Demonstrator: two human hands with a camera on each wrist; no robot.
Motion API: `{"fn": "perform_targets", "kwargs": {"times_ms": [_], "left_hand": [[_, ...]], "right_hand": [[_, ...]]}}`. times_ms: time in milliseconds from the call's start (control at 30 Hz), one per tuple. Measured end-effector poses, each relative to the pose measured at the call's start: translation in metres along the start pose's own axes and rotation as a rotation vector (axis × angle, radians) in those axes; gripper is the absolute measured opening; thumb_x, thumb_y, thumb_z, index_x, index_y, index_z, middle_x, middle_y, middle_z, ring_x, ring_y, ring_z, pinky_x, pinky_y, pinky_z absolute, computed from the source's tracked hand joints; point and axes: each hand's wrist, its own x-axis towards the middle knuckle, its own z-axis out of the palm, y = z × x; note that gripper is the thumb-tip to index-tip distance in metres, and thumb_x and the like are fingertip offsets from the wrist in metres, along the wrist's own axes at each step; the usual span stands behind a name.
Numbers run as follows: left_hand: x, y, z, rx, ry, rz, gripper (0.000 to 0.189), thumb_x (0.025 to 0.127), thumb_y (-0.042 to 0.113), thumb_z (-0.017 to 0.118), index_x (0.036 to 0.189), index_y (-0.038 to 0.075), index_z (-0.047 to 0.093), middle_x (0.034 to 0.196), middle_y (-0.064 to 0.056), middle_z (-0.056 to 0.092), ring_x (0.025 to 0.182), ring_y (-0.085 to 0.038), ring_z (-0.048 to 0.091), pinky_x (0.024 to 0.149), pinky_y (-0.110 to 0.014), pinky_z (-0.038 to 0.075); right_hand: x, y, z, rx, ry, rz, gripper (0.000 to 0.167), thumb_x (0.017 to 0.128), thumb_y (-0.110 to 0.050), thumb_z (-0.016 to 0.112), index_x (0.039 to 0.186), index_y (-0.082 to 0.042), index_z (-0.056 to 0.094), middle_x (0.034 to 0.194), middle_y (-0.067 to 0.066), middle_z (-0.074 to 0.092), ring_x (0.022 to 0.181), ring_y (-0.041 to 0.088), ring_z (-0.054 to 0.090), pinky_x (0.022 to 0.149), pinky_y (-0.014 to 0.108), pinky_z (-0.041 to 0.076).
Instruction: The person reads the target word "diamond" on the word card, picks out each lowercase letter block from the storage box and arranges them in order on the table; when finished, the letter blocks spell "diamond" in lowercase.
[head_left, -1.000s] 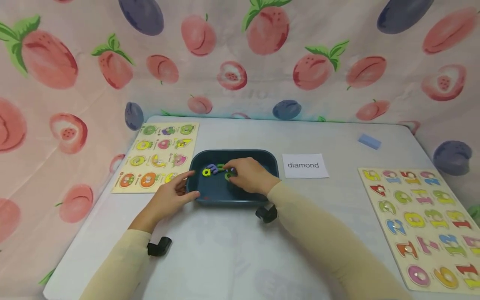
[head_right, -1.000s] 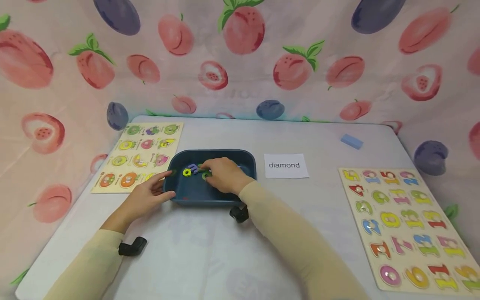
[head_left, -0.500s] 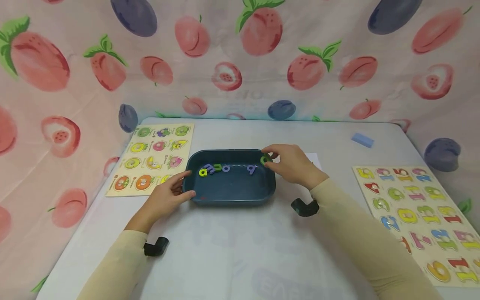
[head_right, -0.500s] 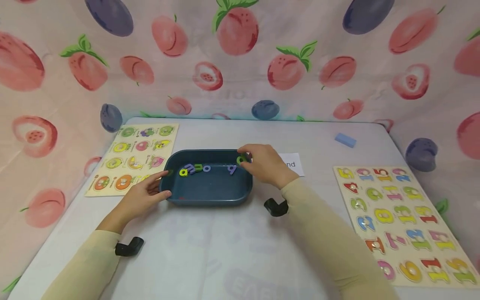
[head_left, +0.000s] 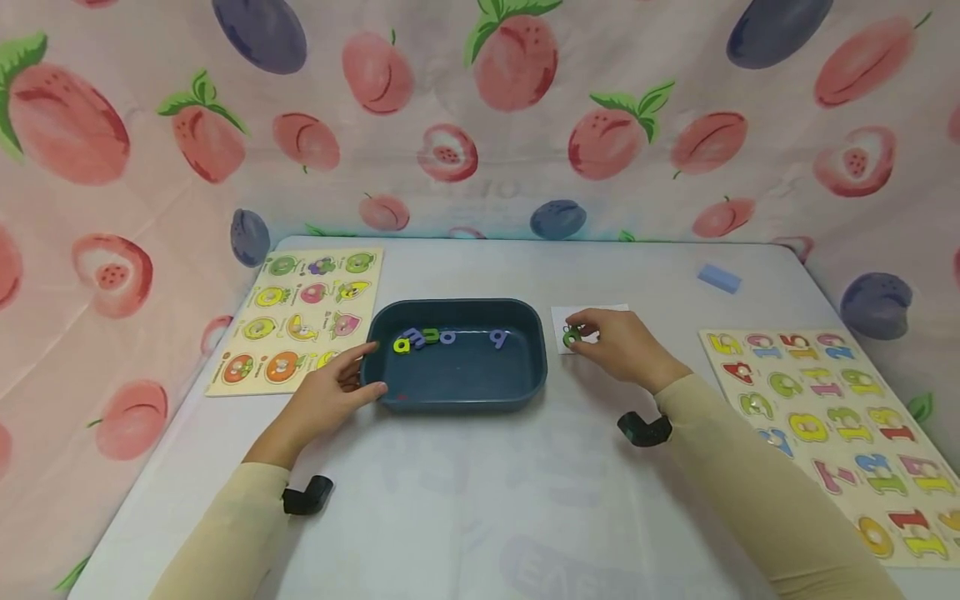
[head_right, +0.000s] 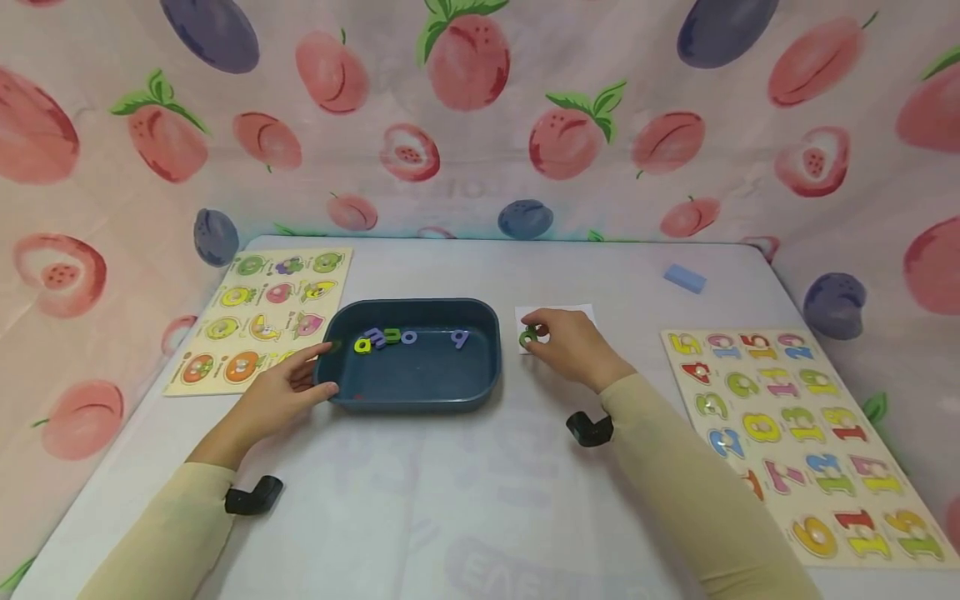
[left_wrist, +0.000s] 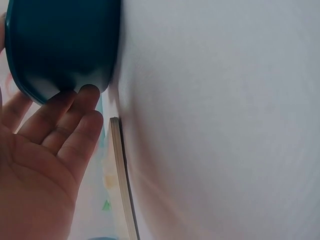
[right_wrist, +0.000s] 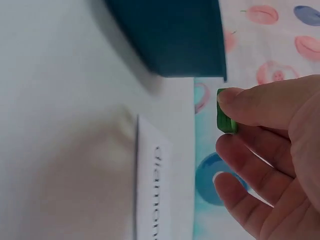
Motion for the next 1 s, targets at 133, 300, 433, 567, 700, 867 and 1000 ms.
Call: {"fn": "perform_targets", "kwargs": {"times_ms": [133,300,433,567,700,867,1000], "left_hand": [[0.000,0.001,-0.001,-0.011,-0.005,0.007,0.074,0.093,0.037,0.073,0.155,0.018,0.038,0.145,-0.024,0.050,0.131,-0.039,0.051,0.107,-0.053,0.041],[0.000,0.001,-0.001,-0.013,-0.009,-0.002,0.074,0.093,0.037,0.073,0.155,0.019,0.038,0.145,-0.023,0.050,0.131,-0.038,0.051,0.107,-0.053,0.041],[0.000,0.001,0.000,-0.013,-0.005,0.000,0.074,0.092,0.037,0.074,0.155,0.019,0.039,0.146,-0.024,0.049,0.131,-0.039,0.050,0.107,-0.053,0.040],[0.000,0.001,0.000,-0.010,-0.002,0.010,0.074,0.093,0.037,0.073,0.155,0.018,0.039,0.146,-0.025,0.048,0.131,-0.040,0.050,0.107,-0.053,0.040],[0.000,0.000,-0.001,-0.013,-0.004,0.009,0.074,0.093,0.036,0.073,0.156,0.018,0.038,0.147,-0.026,0.047,0.132,-0.040,0.049,0.108,-0.053,0.040],[0.000,0.001,0.000,-0.017,-0.003,0.013,0.074,0.093,0.035,0.073,0.156,0.018,0.038,0.146,-0.026,0.048,0.132,-0.040,0.050,0.107,-0.053,0.040],[0.000,-0.001,0.000,-0.018,0.002,0.022,0.074,0.093,0.037,0.073,0.155,0.018,0.039,0.145,-0.026,0.049,0.131,-0.040,0.050,0.107,-0.053,0.040]], "right_hand": [[0.000,0.007,0.005,0.018,-0.001,-0.014,0.037,0.093,-0.011,0.068,0.128,0.001,0.064,0.114,0.015,0.071,0.105,0.035,0.065,0.089,0.049,0.052],[0.002,0.016,0.013,0.026,0.013,-0.038,0.035,0.091,-0.010,0.068,0.124,0.002,0.066,0.112,0.015,0.071,0.102,0.032,0.067,0.088,0.047,0.052],[0.002,0.020,0.019,0.048,-0.002,-0.009,0.036,0.092,-0.010,0.068,0.125,0.003,0.066,0.114,0.015,0.071,0.103,0.030,0.068,0.089,0.046,0.052],[0.001,0.022,0.024,0.061,-0.027,0.008,0.036,0.092,-0.009,0.067,0.126,0.004,0.065,0.118,0.017,0.070,0.106,0.031,0.067,0.095,0.048,0.051],[0.002,0.023,0.027,0.036,-0.050,0.017,0.036,0.091,-0.008,0.067,0.125,0.004,0.065,0.120,0.019,0.068,0.113,0.035,0.063,0.100,0.051,0.047],[0.002,0.021,0.027,-0.002,-0.082,0.020,0.036,0.091,-0.010,0.068,0.124,0.003,0.066,0.117,0.018,0.069,0.115,0.038,0.060,0.103,0.053,0.043],[0.003,0.021,0.028,-0.007,-0.093,0.024,0.036,0.091,-0.011,0.068,0.124,0.004,0.066,0.115,0.018,0.069,0.114,0.037,0.061,0.102,0.053,0.044]]}}
